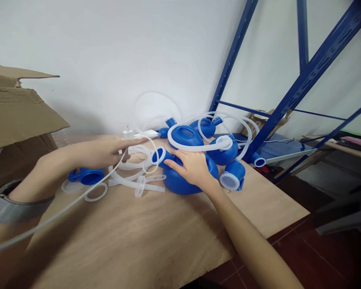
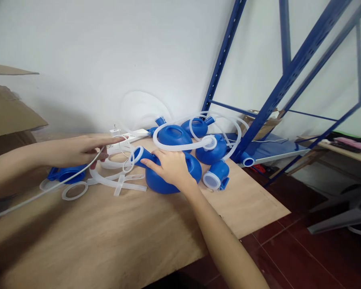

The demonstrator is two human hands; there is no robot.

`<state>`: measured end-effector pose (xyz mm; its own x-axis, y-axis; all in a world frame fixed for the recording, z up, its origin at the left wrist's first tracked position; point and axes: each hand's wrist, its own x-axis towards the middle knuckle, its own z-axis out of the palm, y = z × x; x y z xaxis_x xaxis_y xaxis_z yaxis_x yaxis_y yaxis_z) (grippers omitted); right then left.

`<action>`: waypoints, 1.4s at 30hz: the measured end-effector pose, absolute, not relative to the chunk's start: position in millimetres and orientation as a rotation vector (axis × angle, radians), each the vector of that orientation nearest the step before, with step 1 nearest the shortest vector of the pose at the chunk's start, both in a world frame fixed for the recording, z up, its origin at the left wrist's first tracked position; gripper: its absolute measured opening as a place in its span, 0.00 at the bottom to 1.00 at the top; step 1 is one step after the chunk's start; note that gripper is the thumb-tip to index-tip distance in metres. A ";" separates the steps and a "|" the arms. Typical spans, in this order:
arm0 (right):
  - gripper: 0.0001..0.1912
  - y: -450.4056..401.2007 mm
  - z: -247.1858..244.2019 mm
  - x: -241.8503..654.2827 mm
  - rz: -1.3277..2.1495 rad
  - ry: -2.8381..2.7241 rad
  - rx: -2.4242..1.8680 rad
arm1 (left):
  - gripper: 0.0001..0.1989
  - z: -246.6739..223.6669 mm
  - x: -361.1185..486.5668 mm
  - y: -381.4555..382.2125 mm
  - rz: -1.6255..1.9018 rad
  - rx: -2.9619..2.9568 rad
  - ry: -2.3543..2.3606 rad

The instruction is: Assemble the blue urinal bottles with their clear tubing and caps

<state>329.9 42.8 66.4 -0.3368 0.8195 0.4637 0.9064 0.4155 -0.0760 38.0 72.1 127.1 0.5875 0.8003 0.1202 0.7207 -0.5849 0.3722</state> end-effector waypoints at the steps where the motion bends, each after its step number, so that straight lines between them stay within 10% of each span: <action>1: 0.29 43.0 65.8 330.4 -0.266 -2.245 -1.467 | 0.35 132.3 41.5 67.9 0.273 2.494 1.175; 6: 0.31 44.3 61.7 333.2 -0.266 -2.234 -1.430 | 0.28 144.6 36.2 62.0 0.130 2.187 0.894; 15: 0.32 42.4 61.9 332.8 -0.287 -2.215 -1.414 | 0.23 126.9 32.1 86.6 1.236 1.372 1.065; 28: 0.31 44.0 60.9 333.3 -0.281 -2.230 -1.397 | 0.19 117.1 105.2 53.9 0.663 2.579 1.009; 42: 0.29 44.7 62.4 330.5 -0.116 -2.257 -1.327 | 0.18 121.8 108.6 50.0 0.440 2.514 0.980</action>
<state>330.5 44.7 62.4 -0.3888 0.7921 0.4705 0.8362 0.5178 -0.1808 108.6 50.0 121.8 0.7041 0.6958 0.1418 0.5683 -0.6719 0.4749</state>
